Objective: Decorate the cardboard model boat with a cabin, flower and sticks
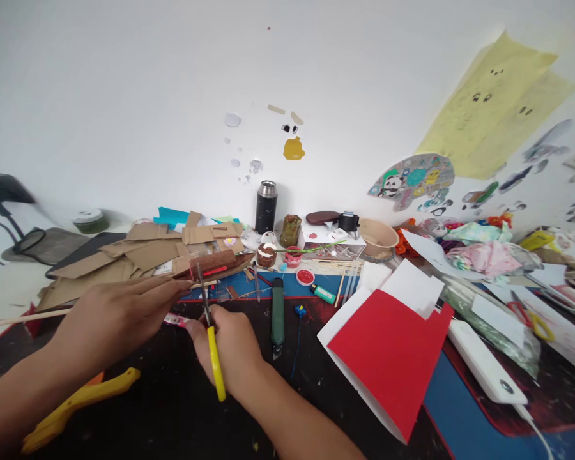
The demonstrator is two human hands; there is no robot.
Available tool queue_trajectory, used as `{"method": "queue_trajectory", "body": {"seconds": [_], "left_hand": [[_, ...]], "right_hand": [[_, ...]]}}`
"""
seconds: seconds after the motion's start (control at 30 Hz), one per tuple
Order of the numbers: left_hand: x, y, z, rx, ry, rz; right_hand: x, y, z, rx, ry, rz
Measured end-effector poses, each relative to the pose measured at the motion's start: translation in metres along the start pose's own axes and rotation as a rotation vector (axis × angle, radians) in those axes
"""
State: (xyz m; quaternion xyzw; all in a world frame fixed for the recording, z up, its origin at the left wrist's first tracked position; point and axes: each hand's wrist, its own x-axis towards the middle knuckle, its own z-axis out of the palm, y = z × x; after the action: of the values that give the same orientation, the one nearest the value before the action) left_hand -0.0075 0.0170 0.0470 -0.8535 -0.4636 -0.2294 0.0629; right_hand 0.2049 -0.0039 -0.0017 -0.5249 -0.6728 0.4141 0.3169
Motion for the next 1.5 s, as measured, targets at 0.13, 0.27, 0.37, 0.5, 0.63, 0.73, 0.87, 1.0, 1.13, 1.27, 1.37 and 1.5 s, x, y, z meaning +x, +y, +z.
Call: {"method": "queue_trajectory", "body": {"seconds": [0.13, 0.27, 0.37, 0.5, 0.63, 0.73, 0.87, 1.0, 1.13, 1.27, 1.37, 1.5], "left_hand": [[0.004, 0.004, -0.004, -0.174, -0.012, -0.172], [0.009, 0.003, -0.007, -0.269, -0.091, -0.311], [0.013, 0.002, -0.010, -0.359, -0.131, -0.379], [0.017, -0.001, -0.011, -0.443, -0.148, -0.419], [0.016, -0.008, -0.009, -0.526, -0.182, -0.454], [0.015, -0.012, -0.009, -0.637, -0.260, -0.460], [0.014, -0.015, -0.010, -0.671, -0.284, -0.444], [0.014, -0.016, -0.013, -0.664, -0.308, -0.417], [0.019, -0.012, -0.022, -0.711, -0.336, -0.388], [0.027, -0.007, -0.032, -0.849, -0.438, -0.358], [0.028, -0.007, -0.034, -0.935, -0.499, -0.413], [0.025, -0.010, -0.031, -1.053, -0.549, -0.500]], "right_hand": [[0.001, -0.001, 0.001, -0.073, 0.024, -0.007], [0.002, 0.001, 0.002, -0.089, 0.027, -0.012], [0.002, 0.001, 0.002, -0.095, 0.032, -0.029], [0.001, 0.000, 0.002, -0.105, 0.029, -0.035], [0.002, 0.001, 0.003, -0.138, 0.033, -0.053], [0.002, 0.002, 0.003, -0.177, 0.038, -0.077], [0.002, 0.004, 0.002, -0.215, 0.024, -0.115], [0.000, 0.005, 0.004, -0.275, 0.038, -0.112], [0.000, 0.005, 0.005, -0.295, 0.048, -0.143], [-0.001, 0.007, 0.006, -0.295, 0.072, -0.191], [-0.001, 0.010, 0.007, -0.298, 0.071, -0.224], [-0.001, 0.013, 0.007, -0.296, 0.077, -0.259]]}}
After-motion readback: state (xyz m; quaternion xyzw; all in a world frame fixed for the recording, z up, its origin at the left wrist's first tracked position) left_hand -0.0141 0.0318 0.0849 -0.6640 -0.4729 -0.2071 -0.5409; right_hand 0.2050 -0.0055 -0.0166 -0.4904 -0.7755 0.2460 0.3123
